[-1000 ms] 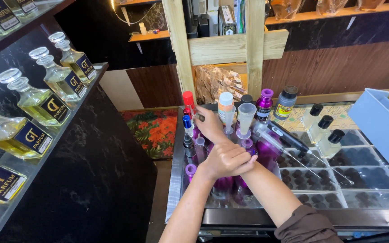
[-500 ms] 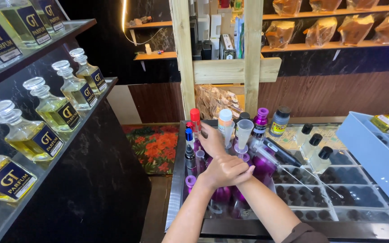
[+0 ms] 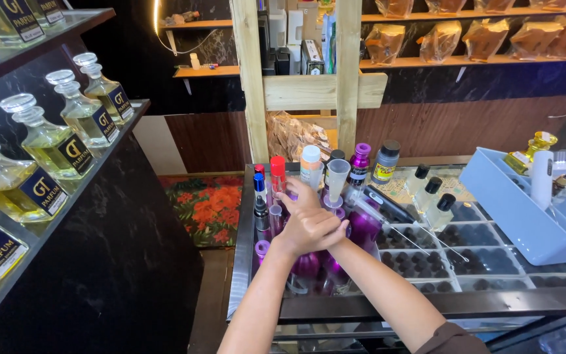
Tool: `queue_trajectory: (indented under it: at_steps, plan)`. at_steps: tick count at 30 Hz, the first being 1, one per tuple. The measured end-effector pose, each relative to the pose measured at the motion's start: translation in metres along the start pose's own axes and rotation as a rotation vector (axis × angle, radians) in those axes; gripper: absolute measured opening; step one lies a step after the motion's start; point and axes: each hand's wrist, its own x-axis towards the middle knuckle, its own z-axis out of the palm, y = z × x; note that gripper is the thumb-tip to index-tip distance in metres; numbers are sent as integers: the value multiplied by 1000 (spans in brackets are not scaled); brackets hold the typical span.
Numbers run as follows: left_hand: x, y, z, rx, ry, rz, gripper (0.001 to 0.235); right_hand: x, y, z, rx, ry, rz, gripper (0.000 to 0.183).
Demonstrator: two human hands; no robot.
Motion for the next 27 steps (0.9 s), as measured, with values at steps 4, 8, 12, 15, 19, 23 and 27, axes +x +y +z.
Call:
queue_trajectory:
  at_steps: [4,8,12,15,19,23,27]
  plan:
    - [-8,-13,5,175,37,28,37,-28,-3,-30,-44,-7,5,51]
    - [-13,-18,5,116,72,-4,36,-46,1,-51,-88,-17,0,46]
    - [-19,-21,5,137,64,-32,35,-60,8,-71,-127,-28,-9,40]
    - [-24,-24,4,148,77,-50,34,-68,12,-81,-153,-38,-15,36]
    - [-24,-24,5,138,87,-74,32,-82,14,-88,-182,-67,-18,31]
    - [-32,-29,8,149,85,-179,6,-84,8,-95,-217,-112,-42,25]
    - [-23,-29,1,151,54,-289,19,-101,-47,-105,-164,-140,-53,39]
